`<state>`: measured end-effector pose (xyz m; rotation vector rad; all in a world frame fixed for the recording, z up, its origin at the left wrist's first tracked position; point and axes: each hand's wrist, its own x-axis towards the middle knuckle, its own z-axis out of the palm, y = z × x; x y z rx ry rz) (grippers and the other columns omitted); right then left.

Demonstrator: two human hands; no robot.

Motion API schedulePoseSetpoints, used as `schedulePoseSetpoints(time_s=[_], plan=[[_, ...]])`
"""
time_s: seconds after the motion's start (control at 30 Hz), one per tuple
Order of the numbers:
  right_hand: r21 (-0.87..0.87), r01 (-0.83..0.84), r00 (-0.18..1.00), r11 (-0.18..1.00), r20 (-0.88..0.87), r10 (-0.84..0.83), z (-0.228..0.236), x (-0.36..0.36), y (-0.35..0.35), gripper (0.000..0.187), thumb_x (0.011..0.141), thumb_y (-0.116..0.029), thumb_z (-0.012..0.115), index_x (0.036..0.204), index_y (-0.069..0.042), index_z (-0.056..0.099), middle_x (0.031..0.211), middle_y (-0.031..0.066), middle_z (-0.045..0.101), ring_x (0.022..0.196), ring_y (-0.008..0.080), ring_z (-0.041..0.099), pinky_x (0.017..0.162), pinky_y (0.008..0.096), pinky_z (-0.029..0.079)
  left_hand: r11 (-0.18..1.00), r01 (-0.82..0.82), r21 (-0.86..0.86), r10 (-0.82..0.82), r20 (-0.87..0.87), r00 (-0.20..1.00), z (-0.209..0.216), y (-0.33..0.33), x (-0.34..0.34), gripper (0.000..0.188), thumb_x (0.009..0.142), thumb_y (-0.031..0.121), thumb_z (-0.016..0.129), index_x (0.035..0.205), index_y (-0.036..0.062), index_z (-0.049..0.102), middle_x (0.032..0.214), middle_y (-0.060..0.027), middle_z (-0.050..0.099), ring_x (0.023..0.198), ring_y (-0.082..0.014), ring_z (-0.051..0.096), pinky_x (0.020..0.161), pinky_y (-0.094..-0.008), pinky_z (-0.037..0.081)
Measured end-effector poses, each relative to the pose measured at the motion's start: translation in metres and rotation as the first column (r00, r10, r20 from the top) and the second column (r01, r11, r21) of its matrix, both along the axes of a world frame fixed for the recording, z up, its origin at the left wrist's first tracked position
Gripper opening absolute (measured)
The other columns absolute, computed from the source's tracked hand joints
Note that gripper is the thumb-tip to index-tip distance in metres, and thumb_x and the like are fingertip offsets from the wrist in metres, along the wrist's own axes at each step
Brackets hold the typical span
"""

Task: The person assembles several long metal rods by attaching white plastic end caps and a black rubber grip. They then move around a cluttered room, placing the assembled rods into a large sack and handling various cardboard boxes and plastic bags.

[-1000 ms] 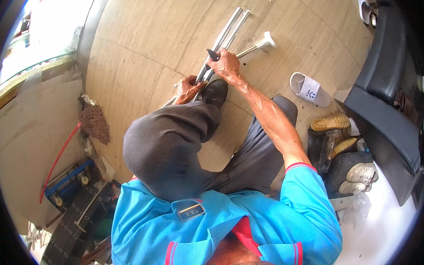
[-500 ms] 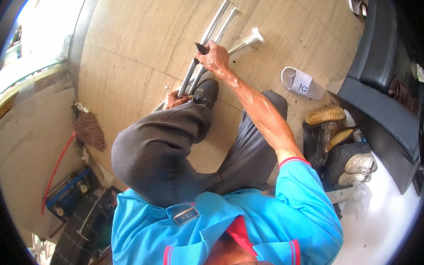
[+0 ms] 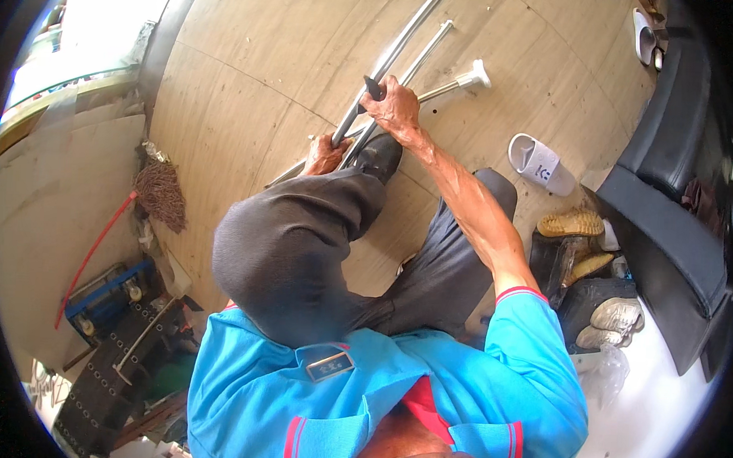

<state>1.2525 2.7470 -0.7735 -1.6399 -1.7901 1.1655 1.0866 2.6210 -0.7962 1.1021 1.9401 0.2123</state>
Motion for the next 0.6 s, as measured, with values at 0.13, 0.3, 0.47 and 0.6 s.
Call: schedulePoseSetpoints(time_s=[0.13,0.3,0.47,0.6], plan=[[-0.018,-0.067,0.998,0.998,-0.019,0.067,0.007,-0.007,-0.012,0.039,0.070,-0.036,0.072,0.085,-0.002,0.060,0.072,0.0150,0.066,0.072,0.0340,0.067,0.068,0.0432,0.053,0.997,0.025,0.070,-0.023,-0.031,0.999,-0.016,0.017,-0.004,0.038,0.083,0.040,0.067,0.086,0.0024,0.069,0.062,-0.0146,0.061,0.061,-0.0228,0.061,0.059,-0.0400,0.047],[0.004,-0.007,1.000,1.000,-0.026,0.007,-0.003,-0.007,-0.010,0.040,0.069,-0.038,0.073,0.082,-0.002,0.062,0.073,0.0170,0.067,0.072,0.0349,0.067,0.068,0.0434,0.053,0.993,0.033,0.113,-0.045,0.104,0.994,-0.005,0.043,0.006,0.039,0.079,0.037,0.072,0.101,0.0047,0.067,0.065,-0.0062,0.063,0.057,-0.0138,0.059,0.052,-0.0324,0.047],[-0.025,0.031,0.999,0.999,0.010,-0.031,-0.017,0.008,0.003,0.044,0.066,-0.040,0.075,0.081,-0.001,0.063,0.072,0.0194,0.066,0.073,0.0374,0.066,0.068,0.0442,0.053,1.000,-0.016,-0.016,0.018,0.159,0.987,-0.007,0.028,0.003,0.060,0.063,0.038,0.081,0.108,0.0009,0.065,0.077,-0.0100,0.067,0.069,-0.0187,0.063,0.063,-0.0330,0.049],[-0.043,0.015,1.000,0.999,-0.005,-0.016,-0.014,0.007,0.006,0.044,0.066,-0.040,0.074,0.083,-0.001,0.063,0.073,0.0189,0.066,0.073,0.0370,0.066,0.067,0.0438,0.053,0.996,-0.030,-0.082,0.046,0.200,0.979,-0.010,-0.005,-0.006,0.046,0.065,0.035,0.081,0.095,0.0029,0.070,0.071,-0.0081,0.066,0.064,-0.0174,0.061,0.061,-0.0317,0.048]])
